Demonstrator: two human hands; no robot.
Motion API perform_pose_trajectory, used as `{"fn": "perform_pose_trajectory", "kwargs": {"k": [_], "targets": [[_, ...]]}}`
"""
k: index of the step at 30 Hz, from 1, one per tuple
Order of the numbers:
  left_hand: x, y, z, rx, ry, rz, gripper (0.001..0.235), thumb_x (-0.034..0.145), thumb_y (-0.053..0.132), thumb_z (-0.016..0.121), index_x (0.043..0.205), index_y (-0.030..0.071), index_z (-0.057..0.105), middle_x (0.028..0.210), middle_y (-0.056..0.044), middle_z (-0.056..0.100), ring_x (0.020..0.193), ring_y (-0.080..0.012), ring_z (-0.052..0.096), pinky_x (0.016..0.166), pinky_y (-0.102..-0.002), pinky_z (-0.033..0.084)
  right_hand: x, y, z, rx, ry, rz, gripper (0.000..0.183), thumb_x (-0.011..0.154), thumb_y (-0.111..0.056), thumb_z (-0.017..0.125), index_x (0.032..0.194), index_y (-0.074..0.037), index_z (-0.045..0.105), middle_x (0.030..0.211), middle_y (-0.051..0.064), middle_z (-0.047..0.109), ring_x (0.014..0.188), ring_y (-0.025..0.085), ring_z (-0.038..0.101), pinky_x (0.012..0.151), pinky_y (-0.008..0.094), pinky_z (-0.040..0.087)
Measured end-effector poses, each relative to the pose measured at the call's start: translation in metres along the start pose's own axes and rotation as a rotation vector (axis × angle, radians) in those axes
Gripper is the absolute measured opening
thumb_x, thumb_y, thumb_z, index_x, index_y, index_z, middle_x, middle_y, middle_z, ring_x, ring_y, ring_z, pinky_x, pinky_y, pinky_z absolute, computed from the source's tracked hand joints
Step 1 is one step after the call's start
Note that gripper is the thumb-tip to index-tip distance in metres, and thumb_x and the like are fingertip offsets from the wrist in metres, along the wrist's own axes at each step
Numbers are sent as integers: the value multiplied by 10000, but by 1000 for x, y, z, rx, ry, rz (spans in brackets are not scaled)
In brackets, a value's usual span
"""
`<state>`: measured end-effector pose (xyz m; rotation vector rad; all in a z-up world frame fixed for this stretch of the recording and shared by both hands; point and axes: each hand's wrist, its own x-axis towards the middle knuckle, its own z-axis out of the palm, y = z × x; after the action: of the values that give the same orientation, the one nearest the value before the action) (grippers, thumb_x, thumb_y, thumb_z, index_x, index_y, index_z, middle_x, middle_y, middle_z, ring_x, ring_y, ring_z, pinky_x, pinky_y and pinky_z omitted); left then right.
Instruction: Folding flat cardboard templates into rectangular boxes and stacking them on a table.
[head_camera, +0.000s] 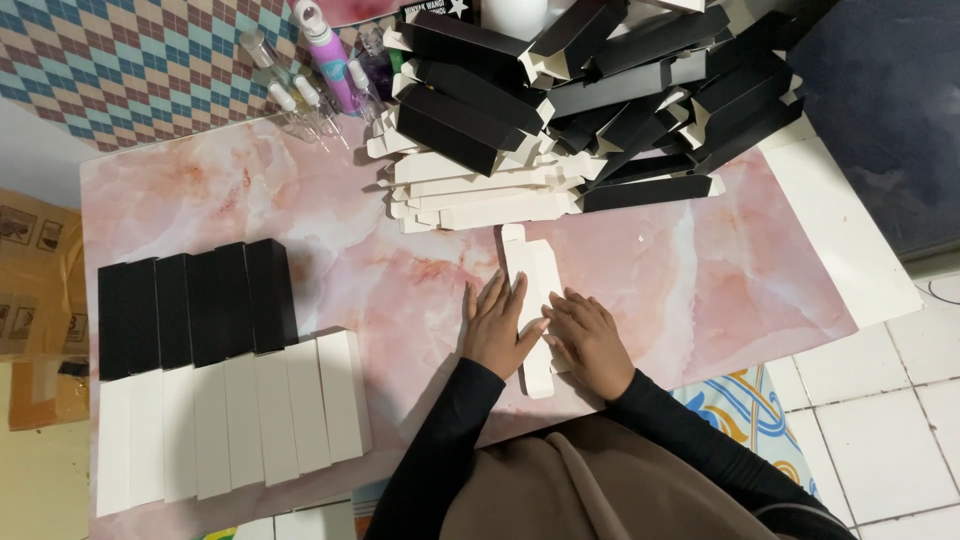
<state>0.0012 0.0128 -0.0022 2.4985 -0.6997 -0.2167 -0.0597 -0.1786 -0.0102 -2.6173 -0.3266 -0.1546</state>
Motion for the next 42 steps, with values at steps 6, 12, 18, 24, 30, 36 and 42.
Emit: {"fn": "perform_pose_trajectory", "kwargs": {"k": [6,12,18,24,30,36,42], "targets": [[0,11,-10,129,-12,-34,741,994,552,481,1578,124,322,1668,-230,171,1556,-369,86,1224,-583,-39,3,3,0,-121,-80,11,438,912,-233,679,1349,-231,642,1373,7,580,1406,286,449,1132,504,336],[2,16,-10,172,-124,-32,659,1018,563,340,1600,258,284,1693,-125,151,1561,-365,27,1184,-646,-84,13,21,-3,-127,-110,17,368,852,-202,703,1205,-307,704,1248,-77,603,1329,217,490,1019,432,381],[2,13,-4,199,-85,-22,669,1010,575,334,1590,243,304,1688,-121,175,1562,-371,24,1172,-650,-127,41,74,16,-129,8,81,145,835,-226,770,969,-223,716,1023,-27,632,1118,235,572,919,410,413],[2,12,-4,206,-89,-19,677,1006,571,351,1594,243,288,1689,-121,170,1560,-373,30,1173,-662,-116,80,107,29,-136,76,103,149,827,-299,807,894,-220,700,914,-38,633,955,217,602,833,389,435],[3,15,-6,229,-105,-29,674,1006,572,329,1596,250,279,1693,-106,153,1559,-359,43,1183,-662,-95,112,101,16,-70,90,164,177,845,-321,804,896,-194,692,884,-6,645,899,258,642,797,409,460],[2,17,-11,228,-119,-31,674,1008,564,332,1597,242,273,1693,-111,152,1557,-366,47,1181,-665,-87,116,91,7,-85,44,195,183,822,-302,807,875,-179,683,868,4,647,897,281,660,794,436,466],[3,18,-8,248,-119,-41,681,1006,576,315,1598,243,273,1691,-112,158,1558,-360,45,1180,-665,-89,105,94,9,-117,-66,160,184,790,-260,807,876,-157,681,861,38,651,900,300,659,773,434,492]]}}
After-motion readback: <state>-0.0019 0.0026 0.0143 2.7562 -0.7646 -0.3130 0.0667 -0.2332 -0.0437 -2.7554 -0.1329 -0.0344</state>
